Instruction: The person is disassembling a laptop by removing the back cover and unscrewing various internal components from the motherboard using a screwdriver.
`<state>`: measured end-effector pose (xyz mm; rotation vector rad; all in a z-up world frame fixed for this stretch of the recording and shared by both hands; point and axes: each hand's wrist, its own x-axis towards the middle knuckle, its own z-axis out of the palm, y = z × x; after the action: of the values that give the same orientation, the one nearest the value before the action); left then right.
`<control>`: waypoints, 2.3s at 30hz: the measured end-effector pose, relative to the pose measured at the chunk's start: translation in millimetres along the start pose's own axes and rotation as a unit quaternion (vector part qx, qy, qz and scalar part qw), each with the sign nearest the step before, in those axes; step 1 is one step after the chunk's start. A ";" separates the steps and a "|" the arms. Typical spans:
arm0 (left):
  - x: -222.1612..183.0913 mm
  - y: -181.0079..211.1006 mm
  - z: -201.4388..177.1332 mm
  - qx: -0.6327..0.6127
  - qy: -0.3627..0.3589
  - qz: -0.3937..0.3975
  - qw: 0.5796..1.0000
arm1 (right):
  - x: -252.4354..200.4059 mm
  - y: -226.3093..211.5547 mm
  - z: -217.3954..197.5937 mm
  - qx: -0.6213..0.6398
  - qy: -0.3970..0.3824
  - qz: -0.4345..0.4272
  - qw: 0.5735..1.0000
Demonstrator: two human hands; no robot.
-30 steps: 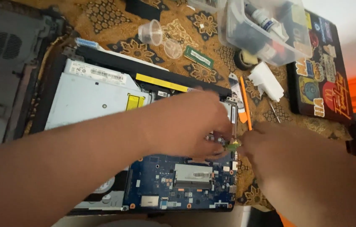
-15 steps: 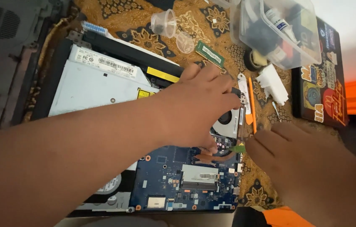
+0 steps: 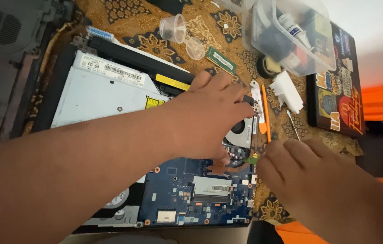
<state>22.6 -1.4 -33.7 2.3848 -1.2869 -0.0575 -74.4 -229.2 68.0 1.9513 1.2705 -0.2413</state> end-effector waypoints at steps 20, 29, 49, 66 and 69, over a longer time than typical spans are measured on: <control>-0.8 -5.0 0.7 -0.047 0.025 0.024 0.998 | -2.7 1.8 4.8 0.198 -0.078 0.093 0.973; 2.1 -5.7 -12.3 -0.107 0.073 -0.044 0.991 | 9.3 0.2 -52.5 0.407 -0.174 0.538 0.717; -3.8 -15.0 2.7 -0.085 0.136 -0.028 0.987 | 97.0 -63.8 6.3 0.658 0.469 0.347 0.476; -3.7 -13.4 -1.0 -0.140 0.125 -0.047 0.981 | 97.2 -72.2 13.9 0.657 0.484 0.346 0.462; -3.9 -10.8 -9.7 -0.178 0.113 -0.063 0.975 | 96.6 -71.7 11.3 0.649 0.487 0.335 0.480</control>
<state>31.2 10.3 -29.7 2.0916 -0.9322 -0.0467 -85.4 -155.9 -27.5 4.1518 0.5499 0.6692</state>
